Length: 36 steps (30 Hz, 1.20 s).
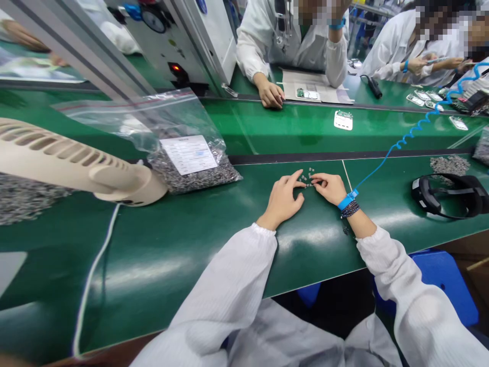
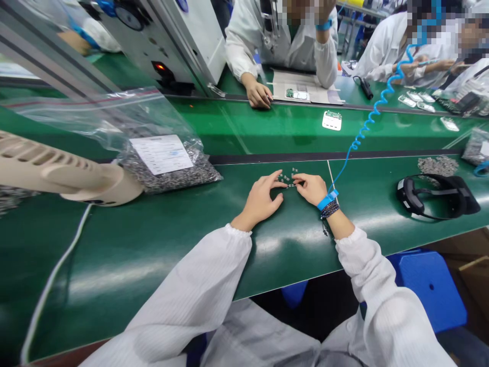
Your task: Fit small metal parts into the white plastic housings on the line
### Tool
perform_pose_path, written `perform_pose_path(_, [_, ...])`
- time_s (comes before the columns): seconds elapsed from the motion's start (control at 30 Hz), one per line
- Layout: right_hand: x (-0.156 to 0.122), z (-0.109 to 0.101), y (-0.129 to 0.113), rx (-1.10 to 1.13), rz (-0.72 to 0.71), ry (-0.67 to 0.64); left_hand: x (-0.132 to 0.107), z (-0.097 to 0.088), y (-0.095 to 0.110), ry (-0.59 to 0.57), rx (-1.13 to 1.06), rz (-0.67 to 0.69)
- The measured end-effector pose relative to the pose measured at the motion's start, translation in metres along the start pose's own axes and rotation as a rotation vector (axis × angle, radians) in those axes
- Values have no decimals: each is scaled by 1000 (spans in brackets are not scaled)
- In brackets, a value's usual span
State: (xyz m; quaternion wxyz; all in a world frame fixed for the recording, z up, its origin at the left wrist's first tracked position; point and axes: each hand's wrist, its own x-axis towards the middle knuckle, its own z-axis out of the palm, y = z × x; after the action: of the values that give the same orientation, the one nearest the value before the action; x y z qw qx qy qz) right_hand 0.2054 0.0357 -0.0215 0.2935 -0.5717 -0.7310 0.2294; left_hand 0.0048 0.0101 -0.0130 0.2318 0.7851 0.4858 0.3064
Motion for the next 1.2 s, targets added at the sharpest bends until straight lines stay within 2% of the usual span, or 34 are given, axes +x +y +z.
perform_pose_path(1.2, [0,-1,-2,-17,7,-24,0,2,-3,36,13,24])
